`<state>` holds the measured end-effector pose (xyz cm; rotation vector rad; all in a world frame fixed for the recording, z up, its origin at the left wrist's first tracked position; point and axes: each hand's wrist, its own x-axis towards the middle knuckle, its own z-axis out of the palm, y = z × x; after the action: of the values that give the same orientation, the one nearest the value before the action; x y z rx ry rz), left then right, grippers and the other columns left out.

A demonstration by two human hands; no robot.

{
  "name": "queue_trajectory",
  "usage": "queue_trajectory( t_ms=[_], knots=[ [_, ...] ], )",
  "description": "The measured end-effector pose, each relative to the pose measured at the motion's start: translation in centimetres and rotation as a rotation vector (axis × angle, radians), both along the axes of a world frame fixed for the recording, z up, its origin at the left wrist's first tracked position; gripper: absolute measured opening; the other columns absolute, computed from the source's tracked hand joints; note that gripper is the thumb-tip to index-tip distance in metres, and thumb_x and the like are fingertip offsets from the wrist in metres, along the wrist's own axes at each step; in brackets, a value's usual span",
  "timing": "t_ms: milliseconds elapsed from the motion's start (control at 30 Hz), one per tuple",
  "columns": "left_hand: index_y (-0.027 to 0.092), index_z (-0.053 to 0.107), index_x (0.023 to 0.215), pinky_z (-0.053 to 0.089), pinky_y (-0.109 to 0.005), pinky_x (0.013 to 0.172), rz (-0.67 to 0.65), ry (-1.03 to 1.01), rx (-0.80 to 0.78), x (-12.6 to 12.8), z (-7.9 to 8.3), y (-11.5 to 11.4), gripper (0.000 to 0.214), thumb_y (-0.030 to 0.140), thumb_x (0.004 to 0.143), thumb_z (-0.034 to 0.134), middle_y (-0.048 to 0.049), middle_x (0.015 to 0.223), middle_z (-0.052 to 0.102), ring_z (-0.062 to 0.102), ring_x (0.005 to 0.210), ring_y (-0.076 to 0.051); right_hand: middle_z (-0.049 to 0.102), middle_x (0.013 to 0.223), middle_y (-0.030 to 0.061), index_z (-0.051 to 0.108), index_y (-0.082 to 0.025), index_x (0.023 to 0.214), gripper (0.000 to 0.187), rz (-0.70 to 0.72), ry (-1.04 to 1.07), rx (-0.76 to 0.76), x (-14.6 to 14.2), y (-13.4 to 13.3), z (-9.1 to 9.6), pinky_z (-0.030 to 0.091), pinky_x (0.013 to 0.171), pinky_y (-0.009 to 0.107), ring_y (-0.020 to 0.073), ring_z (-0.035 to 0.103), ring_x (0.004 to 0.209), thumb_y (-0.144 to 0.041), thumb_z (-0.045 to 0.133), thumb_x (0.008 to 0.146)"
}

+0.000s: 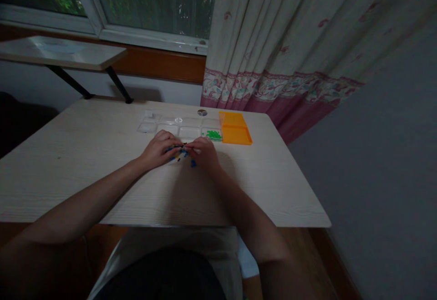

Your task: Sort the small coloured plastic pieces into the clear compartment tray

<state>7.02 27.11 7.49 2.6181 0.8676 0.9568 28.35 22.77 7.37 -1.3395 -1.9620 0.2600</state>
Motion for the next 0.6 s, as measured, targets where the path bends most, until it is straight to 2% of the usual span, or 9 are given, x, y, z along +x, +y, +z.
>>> queue_trajectory(
  t_ms=[233,367,467,600],
  knots=[
    [0.024,0.072,0.101,0.043,-0.036,0.087,-0.04,-0.109,-0.021,0.3,-0.6,0.2,0.022,0.04,0.092,0.06,-0.0057,0.092,0.066,0.056,0.094,-0.021,0.072,0.088,0.0042,0.077,-0.023,0.093,0.032,0.053,0.225,-0.106,-0.1,0.0,-0.3,0.047,0.081,0.031,0.0167,0.062,0.086,-0.049,0.059,0.09],
    [0.023,0.073,0.095,0.043,-0.036,0.085,-0.06,-0.162,-0.073,0.6,-1.2,0.5,0.021,0.041,0.091,0.062,-0.005,0.087,0.066,0.058,0.089,-0.02,0.071,0.088,0.0051,0.077,-0.021,0.094,0.035,0.071,0.243,-0.115,-0.2,0.0,-0.2,0.049,0.081,0.029,0.0161,0.063,0.087,-0.049,0.057,0.091],
    [0.023,0.074,0.089,0.044,-0.035,0.082,-0.114,-0.204,-0.153,0.8,-1.6,0.7,0.024,0.044,0.091,0.061,-0.0046,0.082,0.066,0.059,0.084,-0.019,0.071,0.089,0.0052,0.077,-0.021,0.094,0.036,0.078,0.243,-0.123,-0.3,-0.1,-0.2,0.049,0.081,0.028,0.0157,0.063,0.088,-0.051,0.057,0.091],
    [0.024,0.076,0.087,0.046,-0.035,0.08,-0.125,-0.268,-0.259,0.8,-1.8,0.7,0.03,0.05,0.089,0.061,-0.0048,0.08,0.066,0.06,0.082,-0.019,0.071,0.087,0.0041,0.077,-0.022,0.096,0.037,0.074,0.254,-0.12,-0.3,-0.2,0.0,0.048,0.08,0.028,0.0156,0.063,0.087,-0.052,0.056,0.091]
  ],
)
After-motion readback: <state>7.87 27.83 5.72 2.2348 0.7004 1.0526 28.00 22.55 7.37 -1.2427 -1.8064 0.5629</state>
